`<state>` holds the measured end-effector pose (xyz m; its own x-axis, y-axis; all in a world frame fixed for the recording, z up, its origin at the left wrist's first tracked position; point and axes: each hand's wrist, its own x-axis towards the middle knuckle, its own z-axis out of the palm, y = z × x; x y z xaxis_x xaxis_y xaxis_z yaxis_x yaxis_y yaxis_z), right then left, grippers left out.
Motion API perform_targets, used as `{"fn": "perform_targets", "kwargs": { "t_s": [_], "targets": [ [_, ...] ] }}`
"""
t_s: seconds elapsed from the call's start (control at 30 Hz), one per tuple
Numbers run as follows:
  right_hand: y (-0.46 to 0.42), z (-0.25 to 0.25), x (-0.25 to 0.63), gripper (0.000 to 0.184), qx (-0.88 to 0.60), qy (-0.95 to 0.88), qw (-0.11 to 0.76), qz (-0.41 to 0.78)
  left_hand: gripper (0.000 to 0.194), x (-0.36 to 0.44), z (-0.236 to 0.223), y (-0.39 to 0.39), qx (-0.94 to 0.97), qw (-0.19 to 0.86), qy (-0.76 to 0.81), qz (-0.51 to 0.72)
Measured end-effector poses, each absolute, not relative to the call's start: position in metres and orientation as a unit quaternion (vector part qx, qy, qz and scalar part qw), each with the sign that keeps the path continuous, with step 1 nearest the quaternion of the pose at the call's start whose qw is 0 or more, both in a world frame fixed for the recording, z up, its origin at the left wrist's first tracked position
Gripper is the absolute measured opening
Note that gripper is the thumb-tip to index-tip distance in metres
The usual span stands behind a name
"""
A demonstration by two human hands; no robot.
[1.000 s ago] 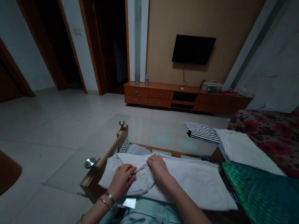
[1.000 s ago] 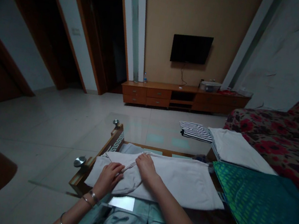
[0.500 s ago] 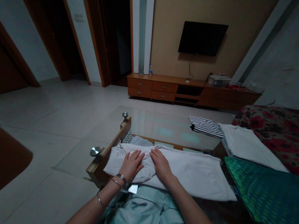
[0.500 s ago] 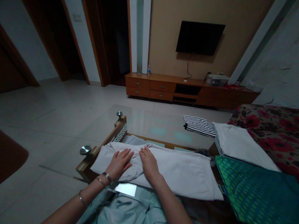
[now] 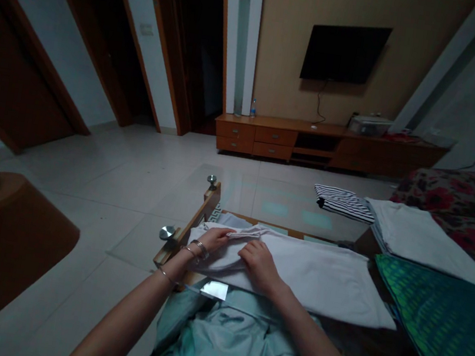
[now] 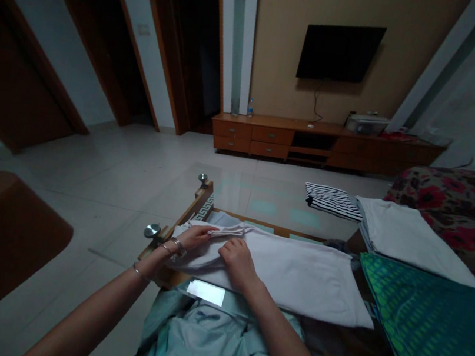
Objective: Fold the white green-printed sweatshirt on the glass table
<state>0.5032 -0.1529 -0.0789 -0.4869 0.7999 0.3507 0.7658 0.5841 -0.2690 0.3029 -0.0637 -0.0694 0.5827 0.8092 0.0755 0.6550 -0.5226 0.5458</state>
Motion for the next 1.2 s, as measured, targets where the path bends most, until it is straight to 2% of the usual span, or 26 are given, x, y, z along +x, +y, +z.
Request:
{"fn": "perform_targets", "kwargs": {
  "t_s": [0.07, 0.23, 0.37, 0.47, 0.6, 0.77, 0.9, 1.0, 1.07, 1.2],
  "targets": [
    [-0.152, -0.078, 0.503, 0.015, -0.458, -0.863, 0.213, 0.027, 0.027, 0.303, -0.068, -0.068, 0.863, 0.237, 0.421, 0.145],
    [-0.169, -0.091, 0.511, 0.013, -0.478, -0.863, 0.148, 0.065, 0.043, 0.305, -0.083, -0.092, 0.871, 0.205, 0.429, 0.120],
    [-0.175, -0.102, 0.527, 0.021, -0.496, -0.820, 0.245, 0.149, 0.053, 0.304, -0.102, -0.106, 0.880, 0.139, 0.436, 0.125],
    [-0.162, -0.108, 0.533, 0.021, -0.603, -0.717, 0.319, 0.144, 0.053, 0.301, -0.109, -0.108, 0.875, 0.132, 0.440, 0.154],
    [-0.135, -0.116, 0.526, 0.027, -0.687, -0.640, 0.326, 0.111, 0.050, 0.297, -0.114, -0.103, 0.869, 0.129, 0.438, 0.190],
    [-0.116, -0.118, 0.516, 0.022, -0.723, -0.601, 0.331, 0.082, 0.050, 0.294, -0.112, -0.101, 0.883, 0.107, 0.420, 0.182],
    [-0.125, -0.104, 0.518, 0.023, -0.710, -0.635, 0.298, 0.066, 0.051, 0.298, -0.107, -0.104, 0.896, 0.091, 0.408, 0.149],
    [-0.147, -0.091, 0.520, 0.023, -0.678, -0.655, 0.329, 0.059, 0.053, 0.300, -0.106, -0.104, 0.898, 0.083, 0.408, 0.142],
    [-0.165, -0.087, 0.521, 0.019, -0.616, -0.703, 0.346, 0.085, 0.052, 0.300, -0.106, -0.103, 0.899, 0.082, 0.407, 0.142],
    [-0.188, -0.097, 0.521, 0.020, -0.538, -0.774, 0.300, 0.147, 0.050, 0.300, -0.105, -0.103, 0.902, 0.070, 0.403, 0.138]
  ]
}}
